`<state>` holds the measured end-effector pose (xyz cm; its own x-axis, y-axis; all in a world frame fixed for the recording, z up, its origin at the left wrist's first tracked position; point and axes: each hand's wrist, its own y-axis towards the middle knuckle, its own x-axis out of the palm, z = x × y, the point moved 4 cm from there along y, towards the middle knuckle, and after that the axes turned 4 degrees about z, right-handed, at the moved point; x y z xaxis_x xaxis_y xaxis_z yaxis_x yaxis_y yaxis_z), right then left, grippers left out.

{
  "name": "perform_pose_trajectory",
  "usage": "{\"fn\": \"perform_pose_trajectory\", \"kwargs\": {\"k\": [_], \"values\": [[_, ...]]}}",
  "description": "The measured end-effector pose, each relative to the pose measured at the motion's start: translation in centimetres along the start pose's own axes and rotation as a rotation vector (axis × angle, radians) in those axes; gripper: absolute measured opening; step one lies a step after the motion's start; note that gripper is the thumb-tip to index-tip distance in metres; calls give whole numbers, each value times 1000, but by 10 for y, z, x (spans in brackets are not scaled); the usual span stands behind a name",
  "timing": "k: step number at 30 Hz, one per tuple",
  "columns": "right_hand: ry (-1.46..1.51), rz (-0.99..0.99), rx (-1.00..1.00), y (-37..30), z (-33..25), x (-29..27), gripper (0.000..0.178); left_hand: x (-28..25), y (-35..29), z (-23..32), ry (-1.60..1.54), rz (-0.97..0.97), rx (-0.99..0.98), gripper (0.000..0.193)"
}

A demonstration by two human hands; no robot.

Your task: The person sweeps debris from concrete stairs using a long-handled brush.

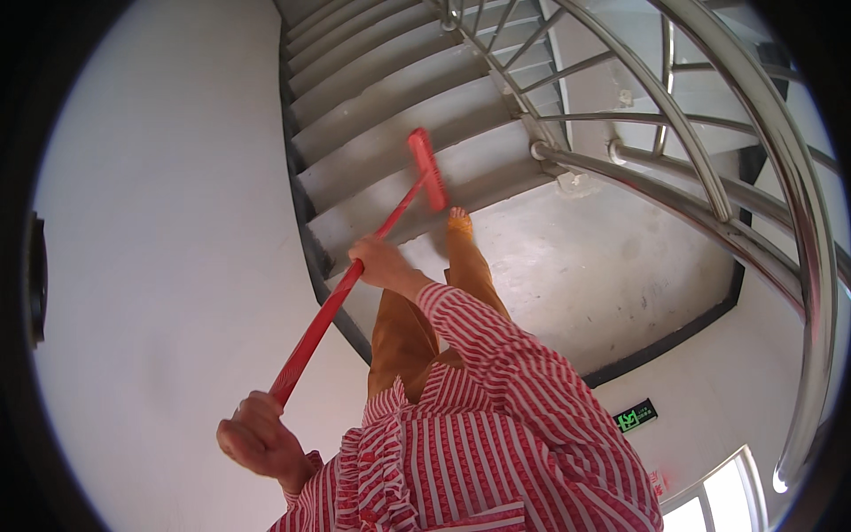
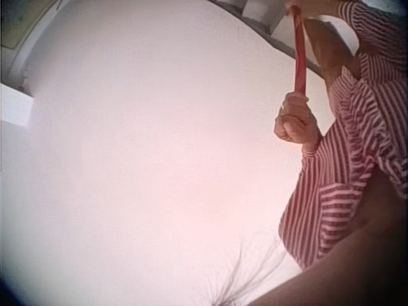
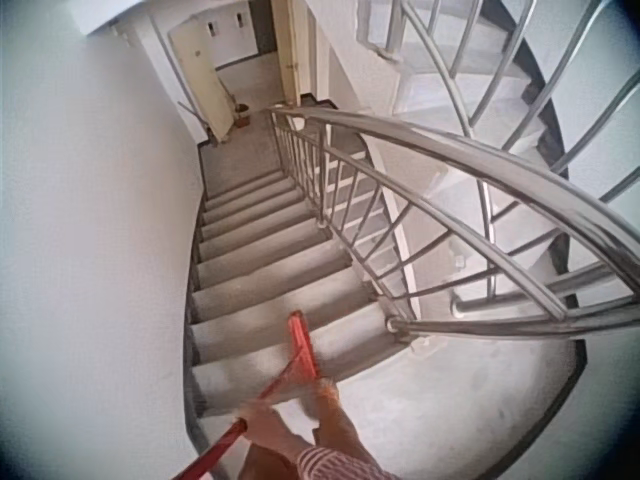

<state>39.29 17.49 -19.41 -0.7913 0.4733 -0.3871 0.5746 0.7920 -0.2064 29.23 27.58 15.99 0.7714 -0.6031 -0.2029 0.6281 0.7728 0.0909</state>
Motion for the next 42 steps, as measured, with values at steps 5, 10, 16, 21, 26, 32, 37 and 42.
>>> {"fn": "perform_pose_trajectory", "kwargs": {"k": [5,10,16,21,26,32,37,42], "values": [[10,-224,68,-7,-21,-66,26,-13,-8,-29,-186,33,-109,42],[-386,-420,145,-14,89,-63,23,30,-27,-117,-472,-7,-301,46],[-111,-185,-49,-42,3,79,11,-67,-44,-58,-172,-36,-349,46],[75,-162,-207,-22,-64,148,12,-97,-55,-7,60,-102,-114,50],[160,-77,-295,-36,-80,113,24,-84,-63,21,-86,-36,-13,52],[-161,-154,-163,-44,-3,28,33,-63,-64,-49,-221,-4,-190,42],[-247,-142,-194,-48,38,48,33,-58,-74,-72,-81,36,-458,42],[18,-221,-173,-35,-57,129,21,-88,-74,-19,51,28,-168,43]]}}
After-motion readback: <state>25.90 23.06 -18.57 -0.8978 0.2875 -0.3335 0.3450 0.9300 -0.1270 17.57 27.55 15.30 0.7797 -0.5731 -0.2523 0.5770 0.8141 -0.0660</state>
